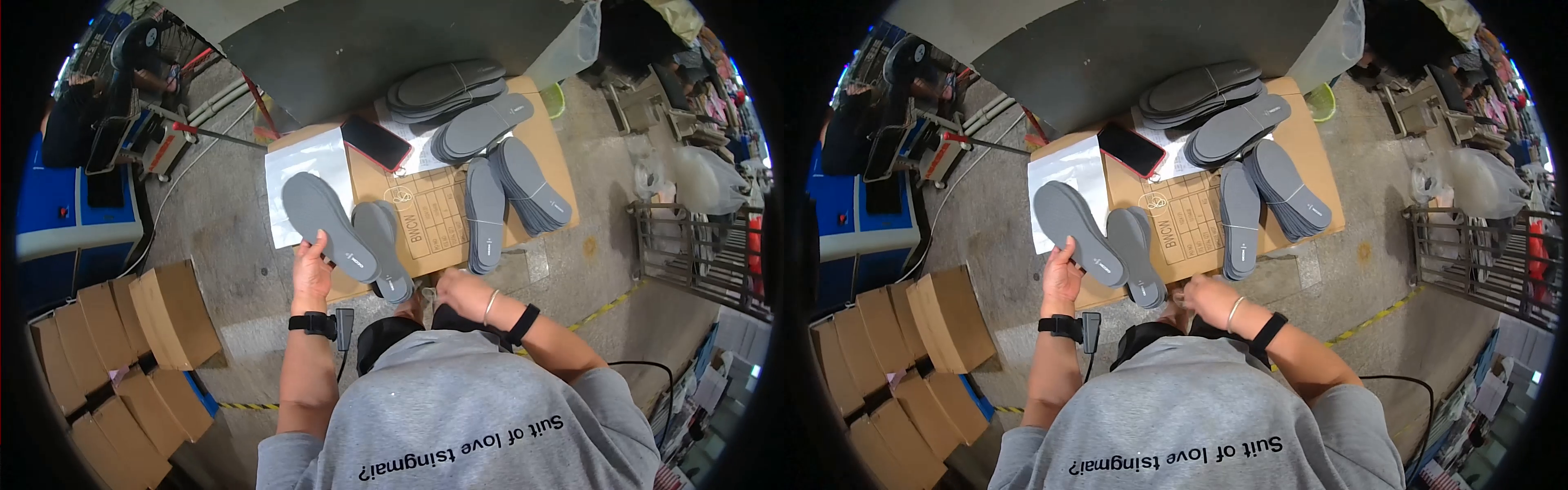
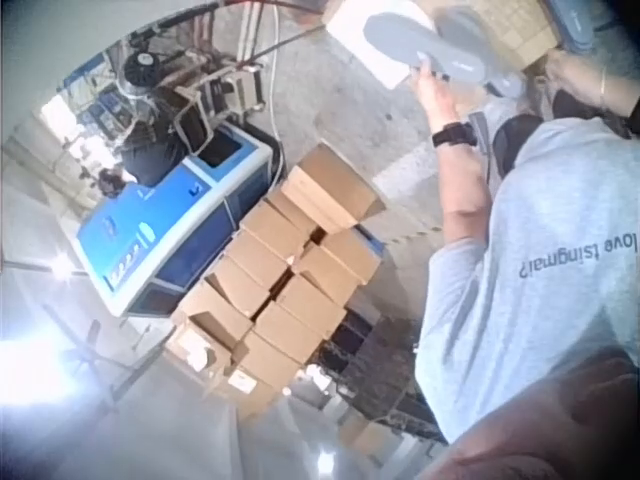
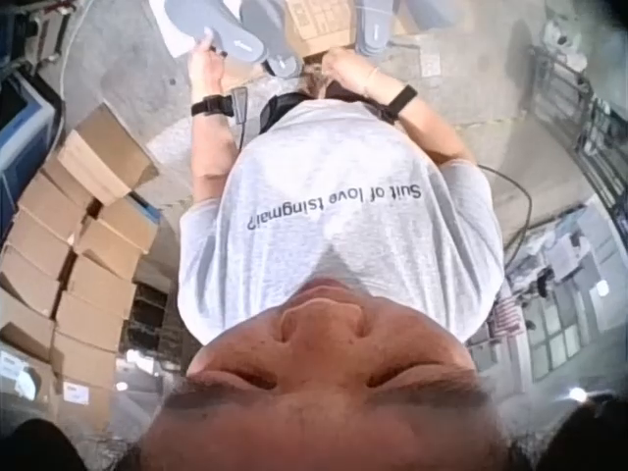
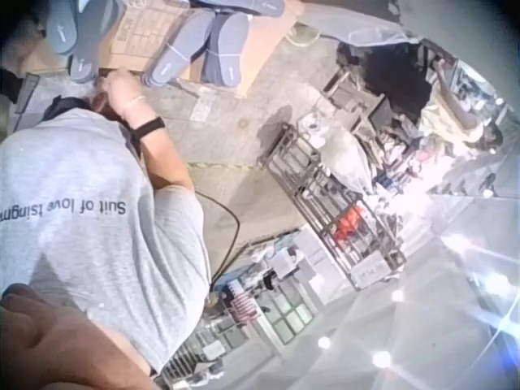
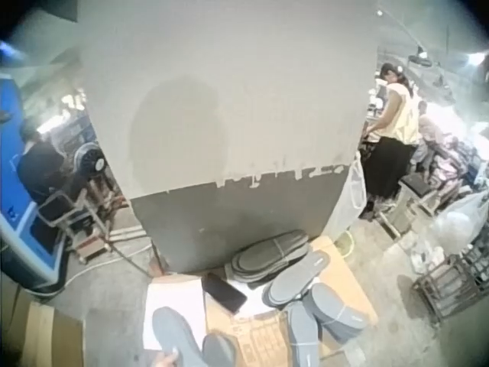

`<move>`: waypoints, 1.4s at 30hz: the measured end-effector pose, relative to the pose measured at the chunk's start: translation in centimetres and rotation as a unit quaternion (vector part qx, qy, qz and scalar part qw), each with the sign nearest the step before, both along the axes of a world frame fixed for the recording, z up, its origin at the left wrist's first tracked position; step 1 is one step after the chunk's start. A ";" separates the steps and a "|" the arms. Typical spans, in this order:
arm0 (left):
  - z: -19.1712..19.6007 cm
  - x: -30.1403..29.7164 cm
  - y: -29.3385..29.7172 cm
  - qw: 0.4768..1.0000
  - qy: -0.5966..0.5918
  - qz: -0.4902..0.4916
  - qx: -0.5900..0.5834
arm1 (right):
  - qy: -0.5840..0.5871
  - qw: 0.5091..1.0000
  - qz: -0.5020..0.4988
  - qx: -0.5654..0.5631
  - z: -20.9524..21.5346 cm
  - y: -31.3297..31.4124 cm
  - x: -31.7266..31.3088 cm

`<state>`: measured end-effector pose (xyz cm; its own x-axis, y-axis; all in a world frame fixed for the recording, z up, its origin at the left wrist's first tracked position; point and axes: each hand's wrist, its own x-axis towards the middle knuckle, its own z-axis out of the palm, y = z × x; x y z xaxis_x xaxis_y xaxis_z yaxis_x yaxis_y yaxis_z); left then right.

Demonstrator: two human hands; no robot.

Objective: Sorting, labeling, and bagging shoe insoles in a shoe manufacturing environment.

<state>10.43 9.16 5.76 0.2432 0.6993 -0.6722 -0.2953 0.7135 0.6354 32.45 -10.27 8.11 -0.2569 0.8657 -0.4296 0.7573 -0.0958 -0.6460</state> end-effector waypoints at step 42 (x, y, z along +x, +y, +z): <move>-5.4 -10.2 11.7 0.947 0.250 -0.084 0.184 | -0.037 0.909 -0.397 0.122 0.1 5.4 -1.6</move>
<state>0.27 20.89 0.35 0.0874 0.8886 -0.4504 0.2060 0.4262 0.8808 30.80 -4.85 8.22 0.5117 0.8380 -0.1897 0.5547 -0.4908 -0.6718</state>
